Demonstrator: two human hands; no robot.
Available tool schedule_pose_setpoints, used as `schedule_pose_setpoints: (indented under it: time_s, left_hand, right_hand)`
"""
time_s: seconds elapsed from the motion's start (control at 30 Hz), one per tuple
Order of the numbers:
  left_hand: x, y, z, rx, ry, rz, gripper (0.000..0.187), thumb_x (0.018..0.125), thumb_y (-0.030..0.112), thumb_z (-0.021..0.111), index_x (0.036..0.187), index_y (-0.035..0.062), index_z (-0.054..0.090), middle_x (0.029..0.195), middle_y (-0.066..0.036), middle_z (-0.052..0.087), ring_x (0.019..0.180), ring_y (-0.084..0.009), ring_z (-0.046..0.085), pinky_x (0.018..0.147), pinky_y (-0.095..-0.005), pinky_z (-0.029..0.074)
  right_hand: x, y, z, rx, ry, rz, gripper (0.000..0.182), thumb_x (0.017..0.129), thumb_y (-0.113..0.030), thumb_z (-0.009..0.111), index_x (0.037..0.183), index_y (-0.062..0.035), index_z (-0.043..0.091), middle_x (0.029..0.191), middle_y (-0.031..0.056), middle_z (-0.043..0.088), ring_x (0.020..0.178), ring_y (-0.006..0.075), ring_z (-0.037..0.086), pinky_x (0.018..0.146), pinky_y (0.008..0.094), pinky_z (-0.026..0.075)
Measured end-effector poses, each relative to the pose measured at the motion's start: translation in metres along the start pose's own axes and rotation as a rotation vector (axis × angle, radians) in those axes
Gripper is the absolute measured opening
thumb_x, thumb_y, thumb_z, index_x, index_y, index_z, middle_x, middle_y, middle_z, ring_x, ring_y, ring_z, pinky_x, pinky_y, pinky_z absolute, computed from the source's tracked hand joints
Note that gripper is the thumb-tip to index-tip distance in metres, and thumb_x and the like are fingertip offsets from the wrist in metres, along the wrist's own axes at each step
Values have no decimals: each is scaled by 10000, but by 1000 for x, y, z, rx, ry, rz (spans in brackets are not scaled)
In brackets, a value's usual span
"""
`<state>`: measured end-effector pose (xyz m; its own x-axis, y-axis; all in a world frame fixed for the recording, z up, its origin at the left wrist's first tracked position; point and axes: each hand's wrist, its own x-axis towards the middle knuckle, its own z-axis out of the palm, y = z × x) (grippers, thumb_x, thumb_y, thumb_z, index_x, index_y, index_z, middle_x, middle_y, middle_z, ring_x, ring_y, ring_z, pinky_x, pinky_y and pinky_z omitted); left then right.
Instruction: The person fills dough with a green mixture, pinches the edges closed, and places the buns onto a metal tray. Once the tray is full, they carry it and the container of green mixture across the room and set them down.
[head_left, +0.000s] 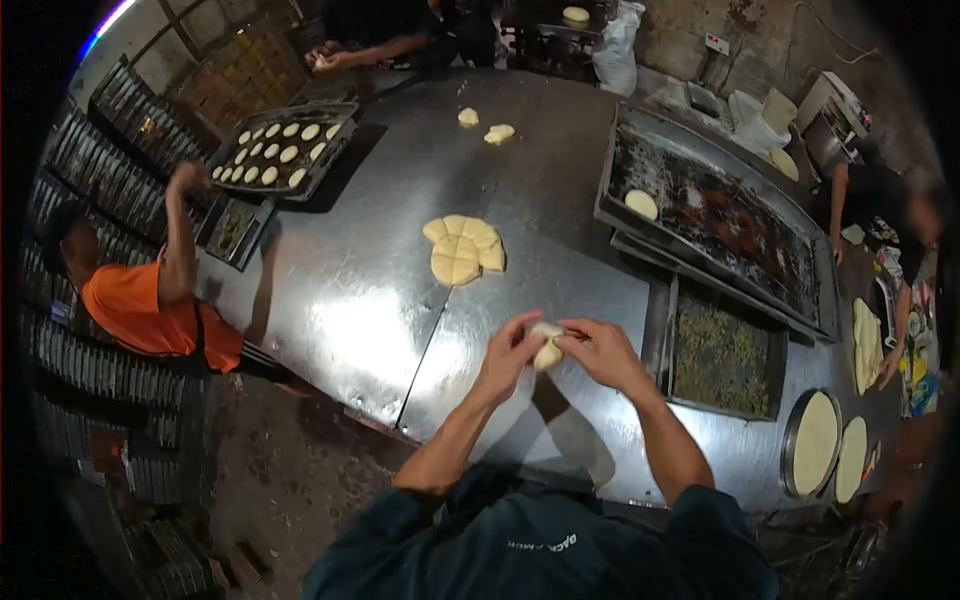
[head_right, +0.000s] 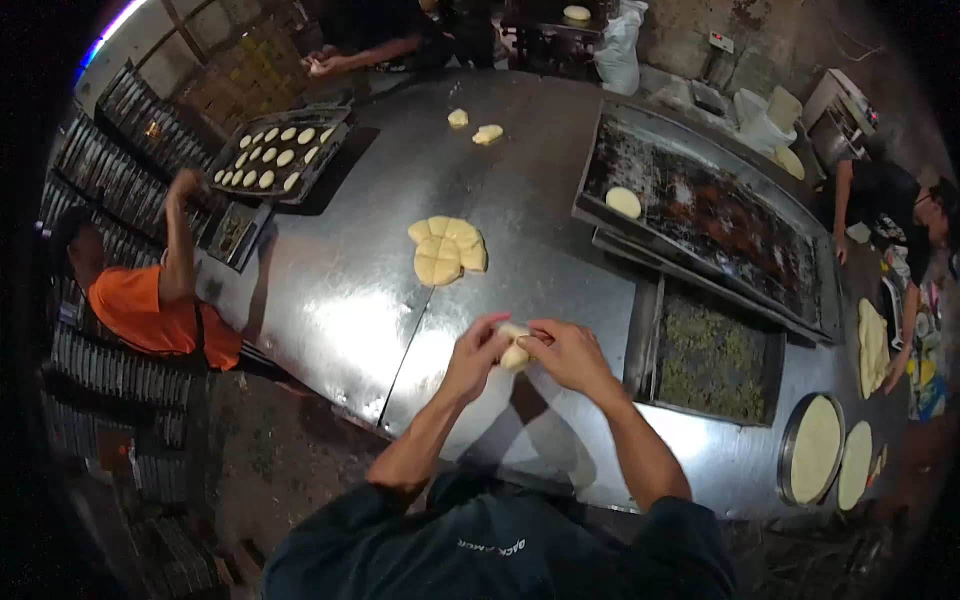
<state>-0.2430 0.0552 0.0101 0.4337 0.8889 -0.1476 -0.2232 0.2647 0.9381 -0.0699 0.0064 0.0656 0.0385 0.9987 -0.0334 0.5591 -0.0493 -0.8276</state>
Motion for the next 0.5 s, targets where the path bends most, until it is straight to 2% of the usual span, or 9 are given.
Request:
schedule_pose_setpoints:
  time_s: [0.03, 0.1, 0.13, 0.2, 0.23, 0.3, 0.37, 0.43, 0.5]
  left_hand:
    - [6, -2, 4, 62, 30, 80, 189, 921, 169, 548, 1022, 21, 609, 848, -39, 619, 749, -107, 570, 625, -259, 472]
    - [0, 21, 28, 270, 128, 184, 170, 928, 174, 536, 940, 16, 597, 771, -44, 607, 694, -106, 561, 586, -273, 459]
    - [-3, 28, 40, 479, 235, 333, 194, 934, 179, 524, 859, 11, 586, 694, -49, 596, 639, -105, 551, 547, -286, 445]
    - [-6, 7, 54, 464, 207, 486, 226, 940, 184, 513, 800, 11, 556, 640, -51, 561, 601, -104, 532, 517, -296, 428]
    - [-12, -5, 65, 443, 220, 646, 272, 946, 189, 501, 740, 12, 526, 587, -54, 526, 562, -103, 514, 488, -306, 412]
    - [-30, 3, 66, 321, 79, 418, 286, 950, 201, 502, 715, 40, 517, 579, -3, 480, 547, -87, 470, 472, -289, 395]
    - [-38, 3, 56, 159, -31, 176, 262, 959, 226, 479, 808, 37, 579, 667, 24, 524, 597, -72, 486, 552, -229, 419]
    - [-29, -20, 50, -2, -68, 101, 249, 951, 228, 517, 764, 68, 559, 665, 48, 463, 594, -43, 429, 523, -228, 379]
    - [-28, -25, 58, -224, -45, -20, 207, 945, 213, 529, 896, 31, 613, 722, 37, 485, 633, -42, 443, 573, -211, 395]
  right_hand:
    - [-7, -5, 16, 0, 0, 23, 282, 859, -220, 604, 1029, 2, 637, 958, 173, 663, 860, 259, 653, 758, 337, 501]
    - [-21, -19, 50, 384, 495, 7, 258, 854, -223, 624, 943, 19, 631, 873, 145, 667, 784, 191, 638, 708, 302, 492]
    - [-26, -31, 61, 372, 529, 38, 258, 854, -223, 624, 943, 19, 631, 873, 145, 667, 784, 191, 638, 708, 302, 492]
    - [-33, -52, 69, 402, 938, 54, 283, 872, -244, 618, 793, 28, 601, 694, 66, 612, 638, 111, 555, 586, 264, 448]
    - [-38, -46, 64, 373, 1002, 95, 283, 872, -244, 618, 793, 28, 601, 694, 66, 612, 638, 111, 555, 586, 264, 448]
    - [-49, -27, 43, 834, 782, 219, 366, 889, -279, 606, 682, 18, 553, 598, 6, 510, 577, 64, 451, 498, 261, 377]
    - [-67, -27, 24, 610, 811, 225, 396, 897, -297, 596, 634, -2, 558, 563, -32, 444, 571, 31, 389, 454, 247, 325]
    - [-80, -10, 22, 550, 804, 275, 287, 885, -250, 597, 718, -17, 594, 614, -6, 525, 587, 78, 484, 513, 286, 390]
    - [-86, 9, 31, -511, 742, -144, 153, 838, -182, 612, 866, -32, 617, 821, 81, 617, 778, 206, 591, 665, 349, 450]
